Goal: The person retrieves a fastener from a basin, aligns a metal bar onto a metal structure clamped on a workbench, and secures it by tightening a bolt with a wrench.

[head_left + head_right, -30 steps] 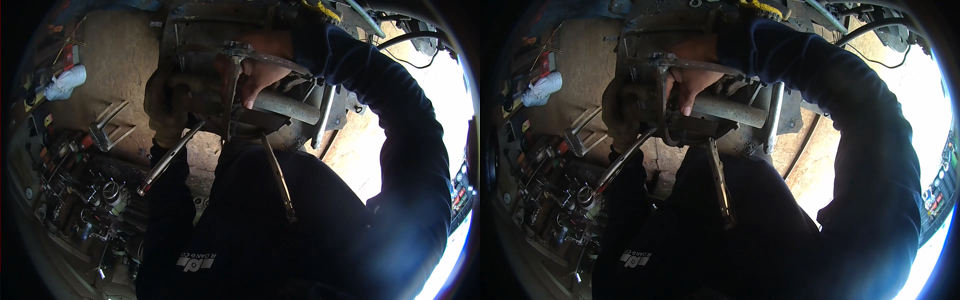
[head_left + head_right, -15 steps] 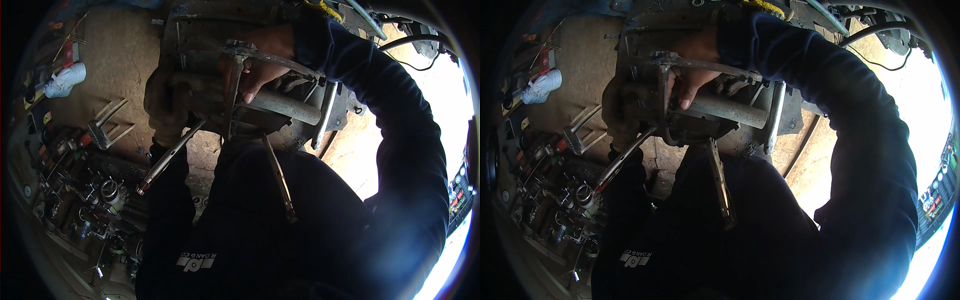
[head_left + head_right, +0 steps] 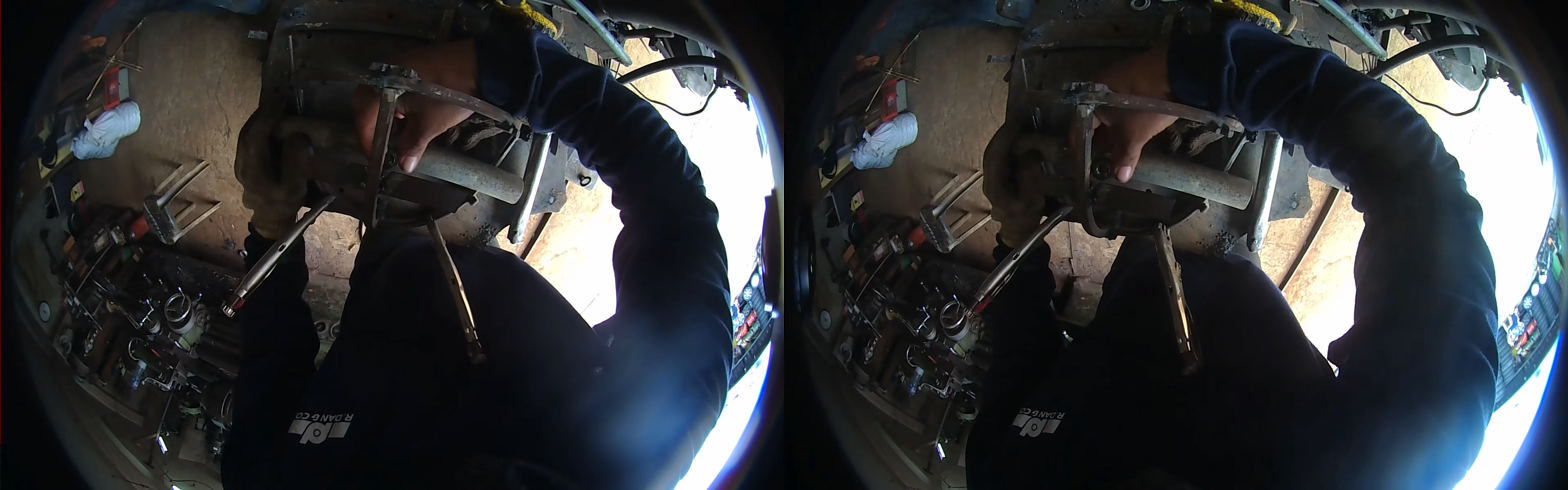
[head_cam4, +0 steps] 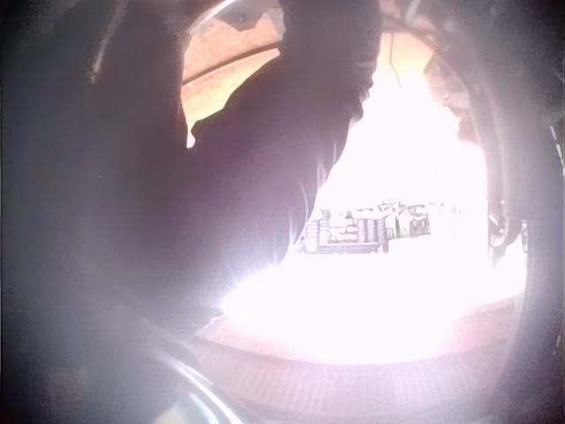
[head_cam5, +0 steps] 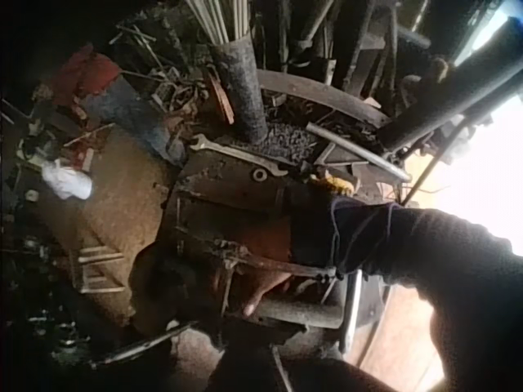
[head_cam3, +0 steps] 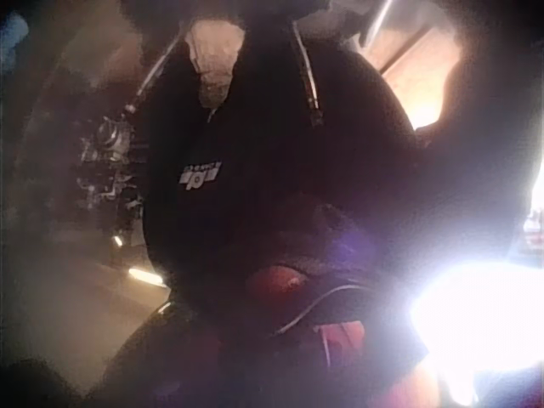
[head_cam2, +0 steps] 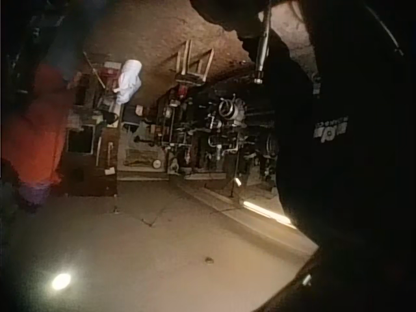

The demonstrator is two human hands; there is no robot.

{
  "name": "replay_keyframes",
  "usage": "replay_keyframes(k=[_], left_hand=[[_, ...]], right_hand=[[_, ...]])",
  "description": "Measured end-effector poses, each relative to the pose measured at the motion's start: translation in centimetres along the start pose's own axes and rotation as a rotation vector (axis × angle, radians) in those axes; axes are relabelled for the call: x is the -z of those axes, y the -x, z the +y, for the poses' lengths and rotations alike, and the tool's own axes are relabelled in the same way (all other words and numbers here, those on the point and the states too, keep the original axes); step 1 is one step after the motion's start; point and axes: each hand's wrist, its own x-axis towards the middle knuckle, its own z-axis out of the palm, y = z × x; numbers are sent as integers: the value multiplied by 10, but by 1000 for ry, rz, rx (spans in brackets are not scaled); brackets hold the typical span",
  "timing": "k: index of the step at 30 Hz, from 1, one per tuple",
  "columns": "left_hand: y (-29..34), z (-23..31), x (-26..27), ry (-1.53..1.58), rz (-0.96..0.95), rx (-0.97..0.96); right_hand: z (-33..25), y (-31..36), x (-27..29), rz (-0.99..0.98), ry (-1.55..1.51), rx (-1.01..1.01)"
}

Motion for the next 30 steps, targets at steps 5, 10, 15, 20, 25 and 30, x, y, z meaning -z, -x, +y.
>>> replay_keyframes(k=[5, 10, 15, 20, 25, 30], left_hand=[[1, -3, 1, -28, 5, -31], [1, 0, 1, -6, 6, 0], [-1, -3, 0, -9, 13, -39], [1, -3, 3, 9, 5, -23], [-1, 10, 4, 74, -35, 51], [-3, 1, -2, -21, 2, -61]], right_hand=[[-18, 1, 3, -37, 132, -99], [-35, 3, 1, 1, 231, -143], [-22, 0, 1, -74, 161, -120], [-31, 1, 4, -90, 197, -84], [-52, 23, 22, 50, 325, -88], [-101, 80, 27, 801, 331, -8]])
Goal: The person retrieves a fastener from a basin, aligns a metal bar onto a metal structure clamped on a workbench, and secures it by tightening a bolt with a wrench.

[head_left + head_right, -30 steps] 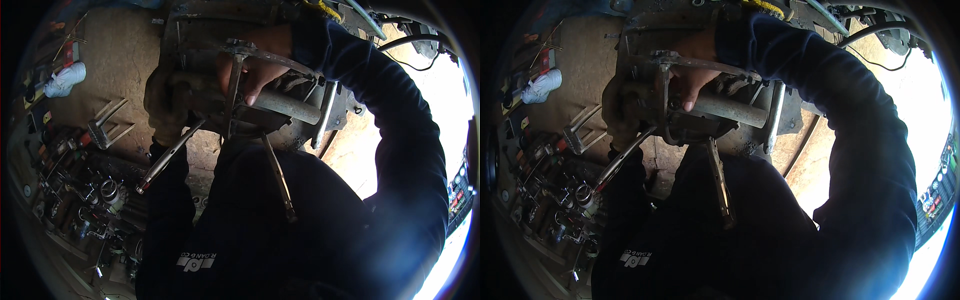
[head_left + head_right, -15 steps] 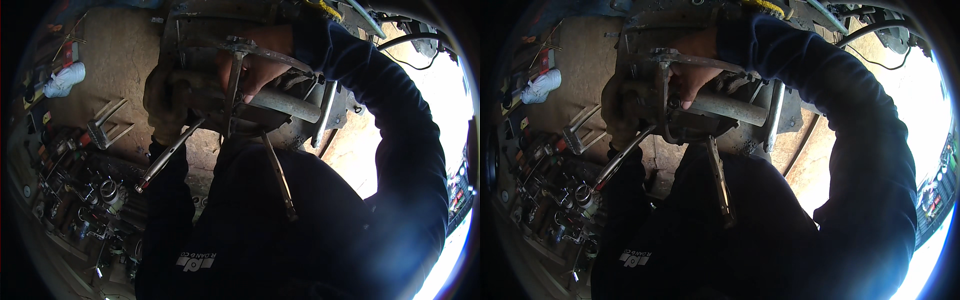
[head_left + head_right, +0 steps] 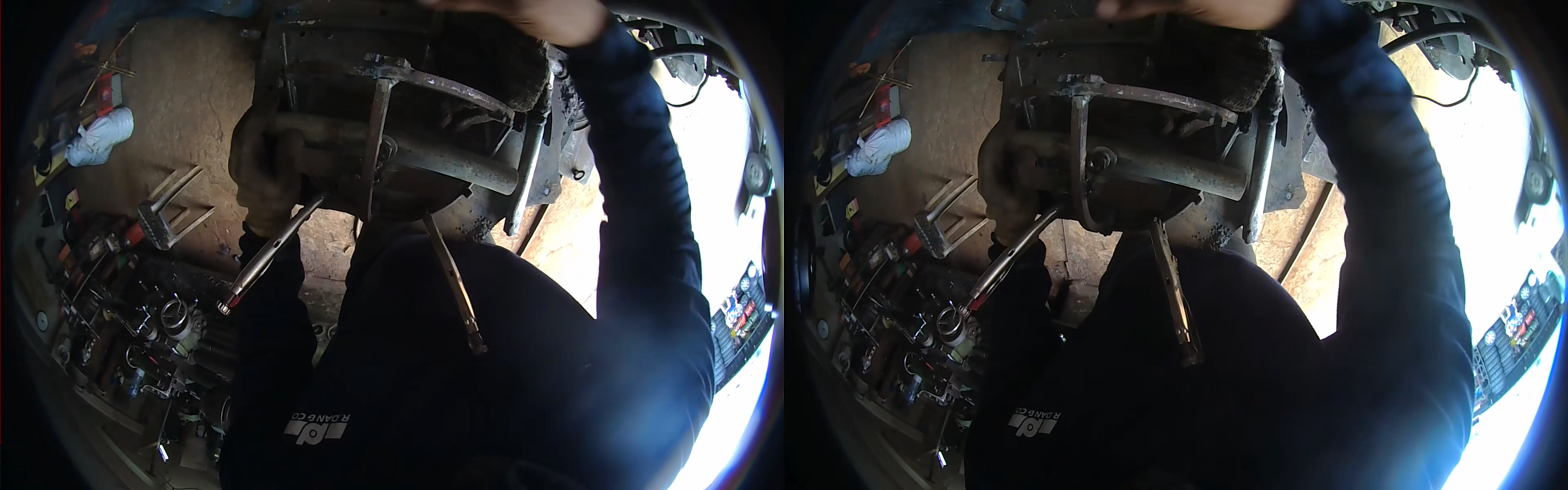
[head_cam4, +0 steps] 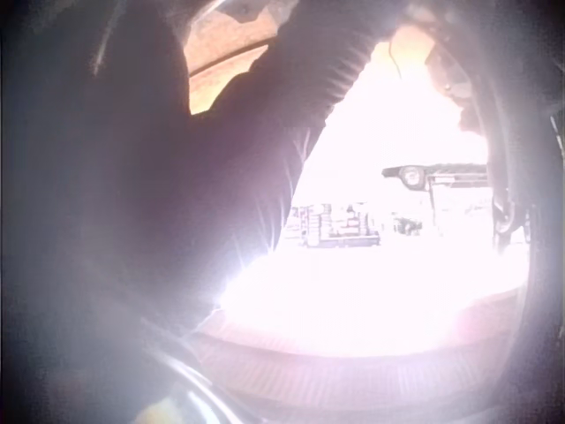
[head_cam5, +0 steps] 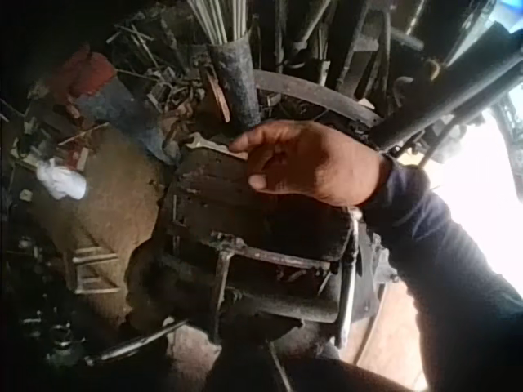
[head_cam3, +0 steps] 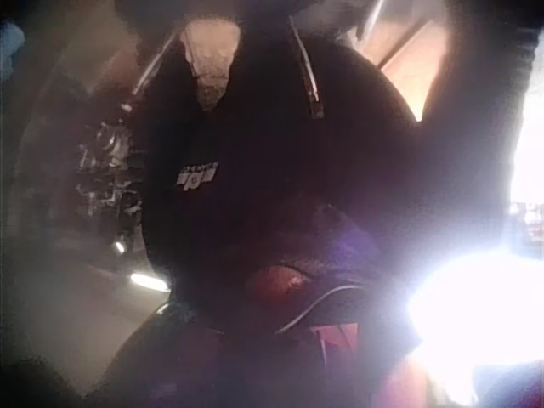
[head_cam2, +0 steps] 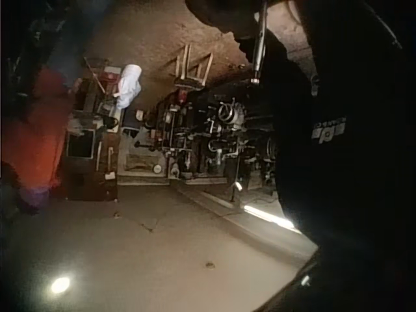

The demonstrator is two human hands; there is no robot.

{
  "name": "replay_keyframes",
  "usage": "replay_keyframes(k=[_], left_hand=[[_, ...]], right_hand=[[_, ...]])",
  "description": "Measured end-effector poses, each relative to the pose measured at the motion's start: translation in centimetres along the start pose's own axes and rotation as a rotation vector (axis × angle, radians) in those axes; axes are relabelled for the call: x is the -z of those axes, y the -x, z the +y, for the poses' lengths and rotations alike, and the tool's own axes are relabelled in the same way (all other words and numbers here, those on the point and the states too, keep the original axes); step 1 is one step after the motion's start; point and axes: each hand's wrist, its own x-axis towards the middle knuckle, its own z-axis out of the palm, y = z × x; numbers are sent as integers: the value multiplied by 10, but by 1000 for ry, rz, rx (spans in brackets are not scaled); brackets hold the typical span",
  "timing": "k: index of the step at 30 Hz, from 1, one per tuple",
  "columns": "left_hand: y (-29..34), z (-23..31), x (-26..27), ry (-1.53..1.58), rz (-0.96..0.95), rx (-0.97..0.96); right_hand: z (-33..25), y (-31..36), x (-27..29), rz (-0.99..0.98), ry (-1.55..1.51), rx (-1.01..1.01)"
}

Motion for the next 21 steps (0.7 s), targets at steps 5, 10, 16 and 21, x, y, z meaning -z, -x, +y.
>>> replay_keyframes(k=[5, 10, 16, 21], left_hand=[[10, -11, 2, 120, 33, 62], [7, -16, -4, 27, 81, -82], [5, -14, -5, 9, 83, -60], [7, -18, -5, 108, 73, -123]], right_hand=[[-25, 113, -9, 113, -130, -427], [-21, 159, -91, 158, 126, -230], [13, 125, -118, 138, 321, 13], [25, 98, -120, -7, 306, -7]])
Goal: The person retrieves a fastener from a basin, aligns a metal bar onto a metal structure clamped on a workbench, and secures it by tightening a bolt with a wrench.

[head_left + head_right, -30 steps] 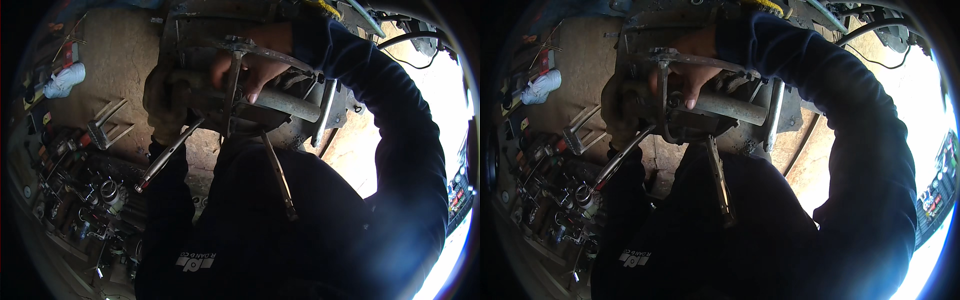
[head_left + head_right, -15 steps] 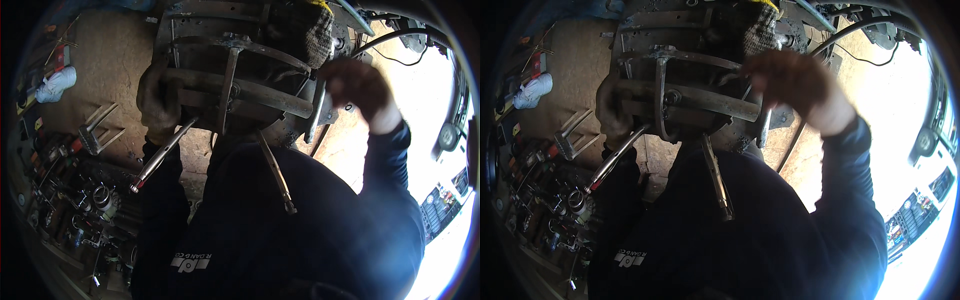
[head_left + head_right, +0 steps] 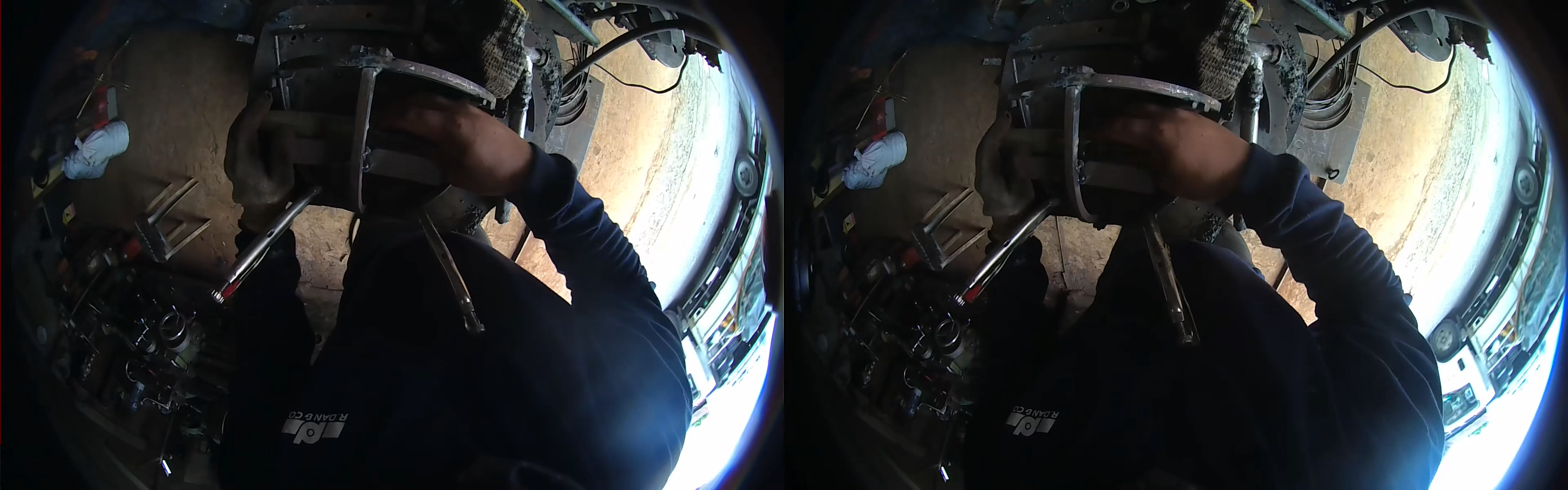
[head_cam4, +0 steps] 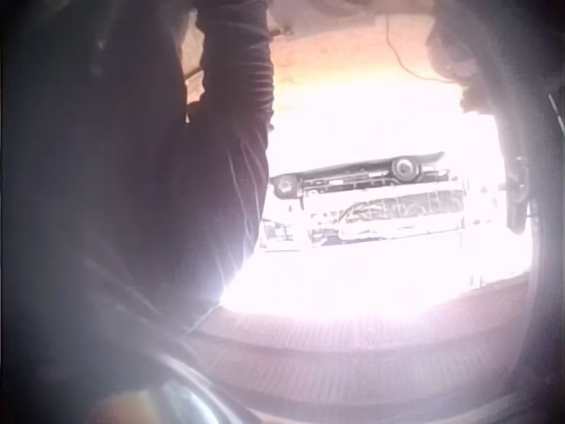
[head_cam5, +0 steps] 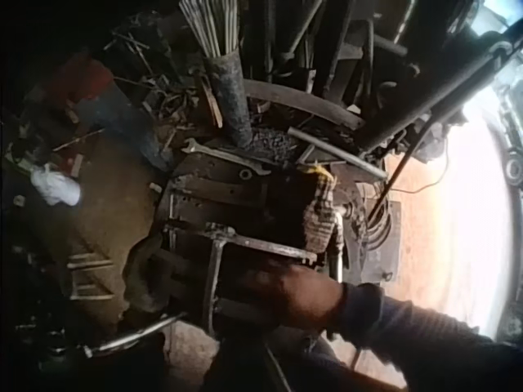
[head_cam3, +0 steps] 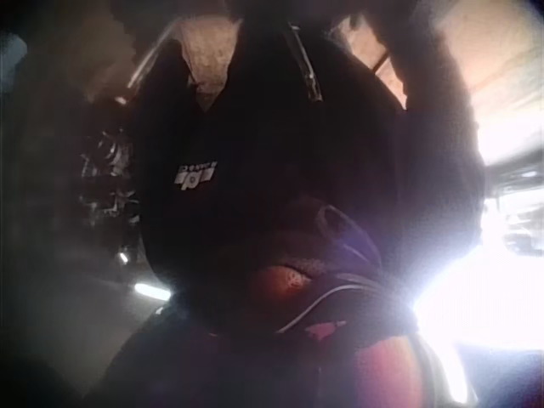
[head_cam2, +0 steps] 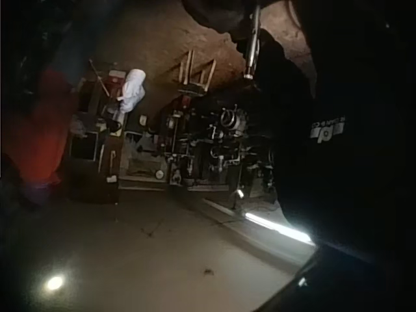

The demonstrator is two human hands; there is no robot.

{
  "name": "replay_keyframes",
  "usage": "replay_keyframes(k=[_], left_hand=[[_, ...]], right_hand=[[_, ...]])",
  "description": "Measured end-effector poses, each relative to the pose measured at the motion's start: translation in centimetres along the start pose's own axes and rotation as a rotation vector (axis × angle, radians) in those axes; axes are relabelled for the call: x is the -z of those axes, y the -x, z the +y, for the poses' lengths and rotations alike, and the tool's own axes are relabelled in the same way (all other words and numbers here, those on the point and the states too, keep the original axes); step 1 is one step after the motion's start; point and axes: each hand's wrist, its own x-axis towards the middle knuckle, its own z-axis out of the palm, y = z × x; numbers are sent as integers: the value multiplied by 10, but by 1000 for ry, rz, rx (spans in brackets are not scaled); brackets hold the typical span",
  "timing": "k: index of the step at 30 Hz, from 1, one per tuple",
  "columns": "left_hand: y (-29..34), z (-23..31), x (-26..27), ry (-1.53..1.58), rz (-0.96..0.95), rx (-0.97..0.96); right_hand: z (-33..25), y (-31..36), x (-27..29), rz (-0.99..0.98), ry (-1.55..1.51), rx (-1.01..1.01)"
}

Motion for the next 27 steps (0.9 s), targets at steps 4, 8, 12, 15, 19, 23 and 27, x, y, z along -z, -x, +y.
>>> replay_keyframes(k=[4, 8, 12, 15, 19, 23, 27], left_hand=[[-6, 6, -1, 25, -30, -9], [-7, 6, -1, 49, -46, -2], [-9, 7, -2, 63, -63, 9], [-9, 7, -1, 26, -77, -15], [-5, 6, -1, 106, -57, 31], [-6, 6, 0, 68, -47, 55], [-5, 7, -1, -18, -34, 68]], right_hand=[[11, -12, -3, 12, -10, 176], [15, -20, -7, -45, -177, 85], [14, -27, -4, -95, -200, 137], [13, -28, -5, -72, -129, 161], [18, -29, -11, -54, -150, 183], [18, -34, -14, -29, -220, 197], [19, -34, -18, 9, -303, 163]])
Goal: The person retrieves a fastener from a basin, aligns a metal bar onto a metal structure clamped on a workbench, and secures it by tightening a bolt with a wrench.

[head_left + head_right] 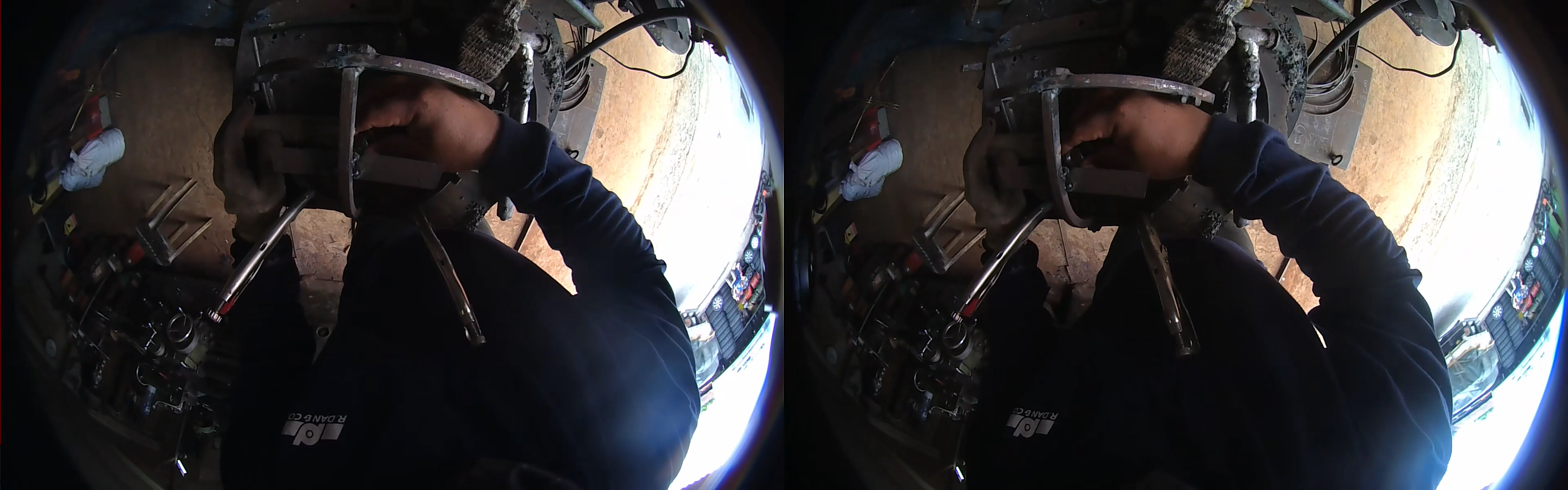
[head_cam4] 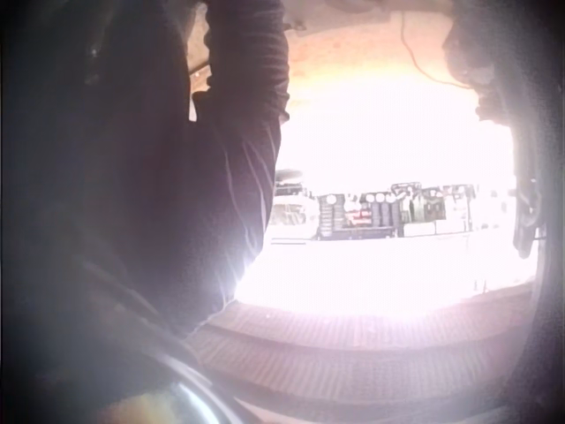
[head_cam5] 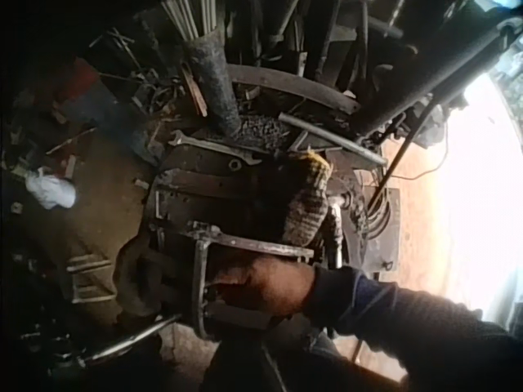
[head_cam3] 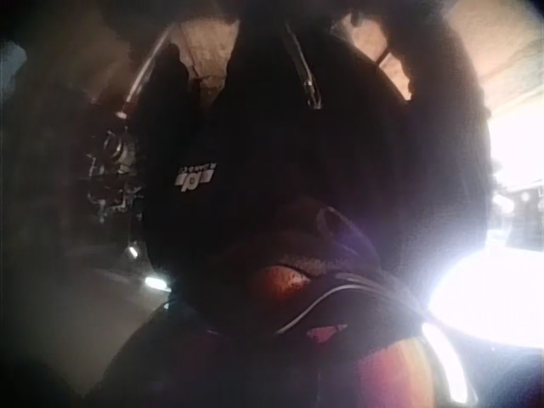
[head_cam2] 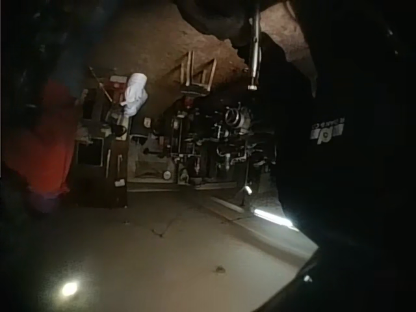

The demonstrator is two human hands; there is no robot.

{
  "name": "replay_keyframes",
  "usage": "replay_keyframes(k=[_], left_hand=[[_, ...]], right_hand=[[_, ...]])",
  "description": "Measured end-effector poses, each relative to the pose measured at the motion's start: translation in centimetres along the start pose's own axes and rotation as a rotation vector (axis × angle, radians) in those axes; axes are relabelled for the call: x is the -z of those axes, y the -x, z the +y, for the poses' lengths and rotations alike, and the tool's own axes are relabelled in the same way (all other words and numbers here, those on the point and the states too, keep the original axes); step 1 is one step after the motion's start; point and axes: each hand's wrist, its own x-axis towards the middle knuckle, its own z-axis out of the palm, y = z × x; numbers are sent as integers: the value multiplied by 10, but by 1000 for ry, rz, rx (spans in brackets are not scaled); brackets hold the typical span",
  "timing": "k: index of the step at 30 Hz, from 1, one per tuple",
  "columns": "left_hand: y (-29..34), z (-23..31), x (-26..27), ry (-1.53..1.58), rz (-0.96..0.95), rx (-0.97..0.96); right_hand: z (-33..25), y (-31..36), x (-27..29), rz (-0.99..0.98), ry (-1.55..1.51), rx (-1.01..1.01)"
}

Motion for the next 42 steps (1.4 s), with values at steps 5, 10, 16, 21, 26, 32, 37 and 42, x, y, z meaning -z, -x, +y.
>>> replay_keyframes(k=[5, 10, 16, 21, 26, 32, 37, 42], left_hand=[[-1, 0, 2, 8, -19, -25], [-2, 1, 0, -6, -21, -59], [-2, 0, -3, -4, -11, -62], [0, -1, 0, 9, -16, -68], [1, -2, 0, 45, -12, -43], [2, -4, 0, 61, -6, -7], [-1, -2, 0, 64, -28, -53], [1, -4, -2, 74, -18, -53]], right_hand=[[-3, 1, 0, -10, 13, -58], [-17, 2, 5, 32, 197, 10], [12, 6, -1, -38, 296, 89], [-4, 0, 5, -39, 224, 100], [-2, -1, 2, -14, 124, 42], [-4, -2, 2, 3, 75, 21], [-2, 6, -2, 96, 294, 88], [3, 0, 3, 19, 162, 151]])
